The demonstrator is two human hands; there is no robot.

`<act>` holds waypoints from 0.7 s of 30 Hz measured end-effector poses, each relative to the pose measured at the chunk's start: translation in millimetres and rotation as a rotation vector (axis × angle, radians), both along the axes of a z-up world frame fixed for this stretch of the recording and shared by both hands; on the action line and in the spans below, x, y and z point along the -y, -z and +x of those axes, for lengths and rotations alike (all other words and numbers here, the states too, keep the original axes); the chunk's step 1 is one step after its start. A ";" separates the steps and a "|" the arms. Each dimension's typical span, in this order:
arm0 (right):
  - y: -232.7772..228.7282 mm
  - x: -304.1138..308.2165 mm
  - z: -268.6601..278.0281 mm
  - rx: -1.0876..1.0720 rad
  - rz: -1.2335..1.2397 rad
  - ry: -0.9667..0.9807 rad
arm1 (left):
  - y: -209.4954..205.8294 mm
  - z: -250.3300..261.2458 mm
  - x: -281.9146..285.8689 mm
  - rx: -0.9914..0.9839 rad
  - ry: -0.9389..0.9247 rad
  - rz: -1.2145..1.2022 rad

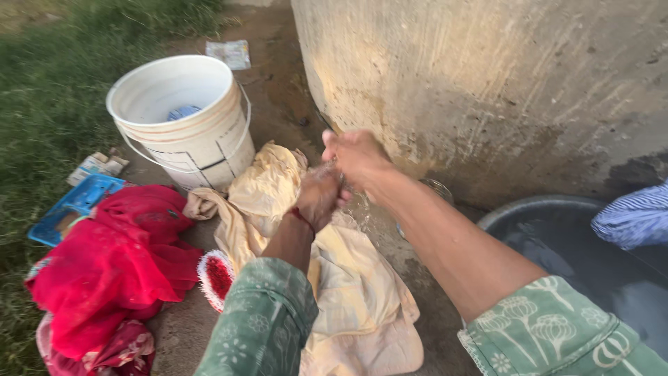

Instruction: The person hand-washes a light-colored shirt on a concrete surface outdoors. They apply soap with a bar, scrub with a red brush, rinse with water from a tin can, and repeat the process on different sections of the garment.

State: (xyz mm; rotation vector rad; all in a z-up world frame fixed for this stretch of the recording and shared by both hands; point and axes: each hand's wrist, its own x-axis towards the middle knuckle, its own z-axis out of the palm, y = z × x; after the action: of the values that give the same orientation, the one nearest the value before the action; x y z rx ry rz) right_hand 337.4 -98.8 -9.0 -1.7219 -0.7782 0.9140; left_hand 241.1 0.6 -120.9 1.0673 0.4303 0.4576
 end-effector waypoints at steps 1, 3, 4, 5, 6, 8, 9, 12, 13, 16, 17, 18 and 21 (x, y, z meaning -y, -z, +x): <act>-14.8 -6.7 -8.4 0.164 0.030 0.124 | -14.1 -6.6 -15.7 -0.087 -0.052 0.125; -34.0 -8.5 -12.7 0.327 -0.002 -0.081 | -41.3 -24.4 -45.7 -0.367 -0.055 0.454; -36.3 -6.2 -13.9 0.408 -0.022 -0.184 | -50.8 -33.5 -56.4 -0.583 0.011 0.677; -34.9 -3.5 -15.9 0.358 -0.065 -0.312 | -55.1 -45.1 -61.8 -0.803 0.109 0.880; -30.9 -2.0 -17.0 0.306 -0.109 -0.440 | -54.8 -57.6 -64.4 -1.054 0.361 1.041; -10.7 -4.6 -22.4 0.288 -0.194 -0.573 | -32.9 -78.4 -53.6 -1.140 0.172 0.961; 3.4 -7.5 -28.0 0.328 -0.235 -0.581 | -17.2 -89.4 -45.4 -1.182 0.076 0.914; 53.7 -22.0 -43.8 0.321 -0.361 -0.680 | 45.1 -104.9 -9.3 -1.378 -0.107 0.878; 69.1 -29.3 -48.3 0.299 -0.400 -0.725 | 64.5 -106.3 4.8 -1.407 -0.059 0.899; 114.9 -36.1 -61.3 0.395 -0.304 -0.897 | 108.2 -102.0 49.7 -1.397 -0.029 0.933; 127.9 -37.0 -62.8 0.456 -0.294 -0.897 | 119.5 -99.7 64.1 -1.419 -0.073 1.027; 139.6 -37.3 -63.9 0.517 -0.283 -0.897 | 129.2 -98.3 75.1 -1.439 -0.117 1.122; 166.8 -32.9 -64.4 0.698 -0.425 -0.882 | 141.5 -112.7 75.4 -1.303 -0.097 1.538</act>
State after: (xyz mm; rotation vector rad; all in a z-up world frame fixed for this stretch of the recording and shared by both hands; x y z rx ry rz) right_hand 273.0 -65.9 -175.8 -2.1177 -2.0288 1.0921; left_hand 128.4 -74.9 -262.4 2.8438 1.3720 0.0129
